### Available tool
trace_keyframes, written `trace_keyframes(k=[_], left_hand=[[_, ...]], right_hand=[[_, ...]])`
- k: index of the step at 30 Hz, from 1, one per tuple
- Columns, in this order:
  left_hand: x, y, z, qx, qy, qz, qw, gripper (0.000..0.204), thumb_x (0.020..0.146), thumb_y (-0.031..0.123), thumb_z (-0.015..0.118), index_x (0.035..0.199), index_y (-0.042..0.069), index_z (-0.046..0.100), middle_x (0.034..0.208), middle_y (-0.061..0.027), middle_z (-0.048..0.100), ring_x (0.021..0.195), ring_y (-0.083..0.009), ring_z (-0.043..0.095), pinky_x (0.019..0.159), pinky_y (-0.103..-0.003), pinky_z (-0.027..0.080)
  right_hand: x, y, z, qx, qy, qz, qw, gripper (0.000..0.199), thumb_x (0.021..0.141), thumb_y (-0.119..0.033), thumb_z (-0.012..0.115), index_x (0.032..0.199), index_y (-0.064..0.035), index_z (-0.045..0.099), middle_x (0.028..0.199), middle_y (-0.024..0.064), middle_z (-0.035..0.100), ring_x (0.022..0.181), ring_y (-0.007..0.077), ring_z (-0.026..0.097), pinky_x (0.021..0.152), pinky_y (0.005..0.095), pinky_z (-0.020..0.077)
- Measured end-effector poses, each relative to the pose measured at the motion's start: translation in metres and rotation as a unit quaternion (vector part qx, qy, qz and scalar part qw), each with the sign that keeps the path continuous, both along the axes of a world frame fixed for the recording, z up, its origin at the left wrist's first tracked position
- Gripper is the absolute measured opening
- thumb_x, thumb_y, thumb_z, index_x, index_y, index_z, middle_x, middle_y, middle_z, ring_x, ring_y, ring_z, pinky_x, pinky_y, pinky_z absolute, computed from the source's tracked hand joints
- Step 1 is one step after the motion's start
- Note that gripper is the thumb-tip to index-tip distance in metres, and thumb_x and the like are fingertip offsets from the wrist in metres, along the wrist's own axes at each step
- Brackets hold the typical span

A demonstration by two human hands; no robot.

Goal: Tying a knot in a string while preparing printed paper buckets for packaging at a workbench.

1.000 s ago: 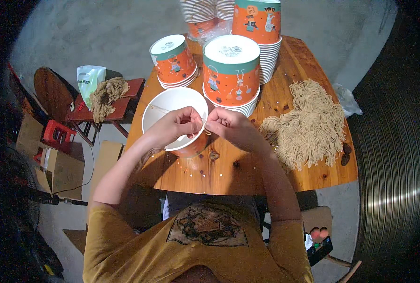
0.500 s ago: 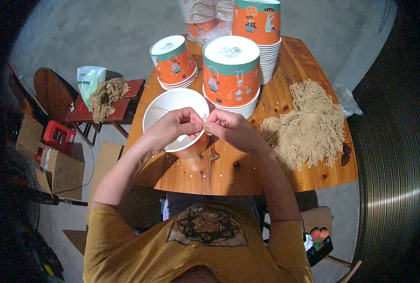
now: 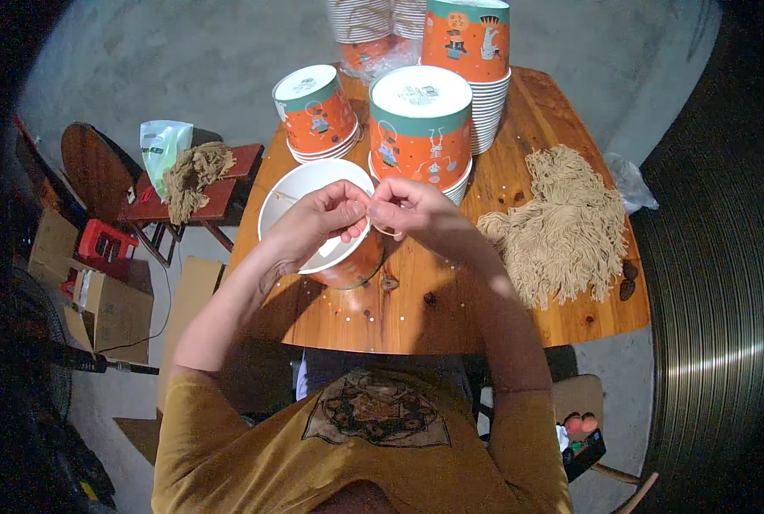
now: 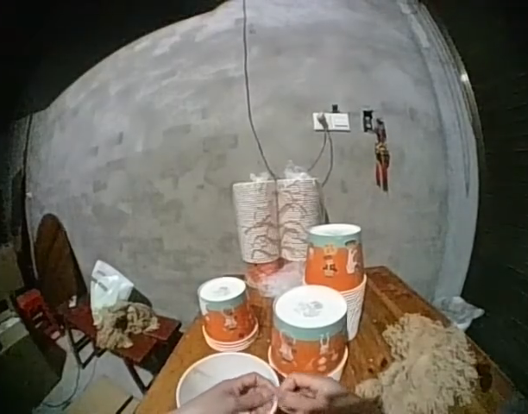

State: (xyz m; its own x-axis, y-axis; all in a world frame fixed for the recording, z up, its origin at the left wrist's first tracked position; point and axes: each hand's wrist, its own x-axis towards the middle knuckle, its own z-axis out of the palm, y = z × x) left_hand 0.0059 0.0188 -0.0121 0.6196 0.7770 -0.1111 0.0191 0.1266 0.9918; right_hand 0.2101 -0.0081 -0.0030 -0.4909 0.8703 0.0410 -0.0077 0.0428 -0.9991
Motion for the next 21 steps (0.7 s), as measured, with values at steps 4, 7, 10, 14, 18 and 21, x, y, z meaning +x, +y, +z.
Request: trace_keyframes(k=[4, 7, 10, 14, 18, 21], left_hand=[[-0.001, -0.007, 0.001, 0.005, -0.003, 0.039, 0.999, 0.015, 0.094, 0.018, 0.055, 0.098, 0.003, 0.053, 0.084, -0.0021, 0.056, 0.074, -0.0088, 0.052, 0.071, -0.022, 0.045], [-0.003, -0.008, 0.000, 0.006, -0.002, 0.031, 0.999, 0.015, 0.094, 0.017, 0.055, 0.097, 0.002, 0.052, 0.084, -0.0028, 0.055, 0.074, -0.0095, 0.052, 0.070, -0.022, 0.045], [-0.003, -0.004, -0.003, -0.006, -0.008, 0.024, 1.000, 0.015, 0.094, 0.017, 0.055, 0.096, 0.003, 0.052, 0.084, -0.0019, 0.056, 0.073, -0.0088, 0.051, 0.069, -0.022, 0.044], [0.000, -0.007, 0.000, -0.011, 0.003, 0.032, 0.999, 0.013, 0.094, 0.017, 0.055, 0.095, 0.004, 0.052, 0.083, -0.0008, 0.055, 0.071, -0.0080, 0.050, 0.068, -0.021, 0.044], [0.005, -0.009, 0.000, 0.005, 0.017, 0.023, 1.000, 0.012, 0.092, 0.016, 0.057, 0.095, 0.005, 0.052, 0.081, 0.0004, 0.055, 0.070, -0.0066, 0.050, 0.066, -0.020, 0.043], [0.008, -0.011, -0.001, 0.021, 0.020, 0.031, 0.999, 0.011, 0.091, 0.012, 0.058, 0.096, 0.004, 0.053, 0.080, 0.0004, 0.056, 0.070, -0.0064, 0.050, 0.065, -0.020, 0.044]], right_hand=[[0.002, 0.005, -0.002, -0.024, -0.003, 0.024, 0.999, 0.016, 0.092, -0.022, 0.055, 0.087, -0.0071, 0.053, 0.079, -0.0030, 0.050, 0.072, 0.0049, 0.045, 0.063, 0.0200, 0.0359], [0.001, 0.007, -0.007, -0.001, 0.009, 0.016, 1.000, 0.016, 0.092, -0.022, 0.055, 0.086, -0.0072, 0.052, 0.077, -0.0028, 0.050, 0.070, 0.0053, 0.045, 0.064, 0.0201, 0.0364], [0.001, 0.008, -0.013, 0.040, 0.036, 0.000, 0.999, 0.017, 0.091, -0.023, 0.056, 0.085, -0.0073, 0.052, 0.074, -0.0025, 0.049, 0.068, 0.0054, 0.045, 0.065, 0.0199, 0.0365], [0.011, 0.008, -0.016, 0.003, 0.109, -0.008, 0.994, 0.019, 0.089, -0.024, 0.058, 0.083, -0.0072, 0.052, 0.073, -0.0019, 0.050, 0.067, 0.0054, 0.044, 0.065, 0.0194, 0.0364], [0.016, 0.007, -0.009, -0.013, 0.094, 0.000, 0.996, 0.019, 0.089, -0.024, 0.059, 0.083, -0.0057, 0.056, 0.072, -0.0035, 0.048, 0.061, 0.0059, 0.041, 0.060, 0.0197, 0.0341], [0.006, 0.006, -0.005, 0.111, -0.005, -0.037, 0.993, 0.016, 0.087, -0.021, 0.063, 0.083, -0.0050, 0.061, 0.071, -0.0036, 0.046, 0.062, 0.0079, 0.041, 0.059, 0.0222, 0.0325]])
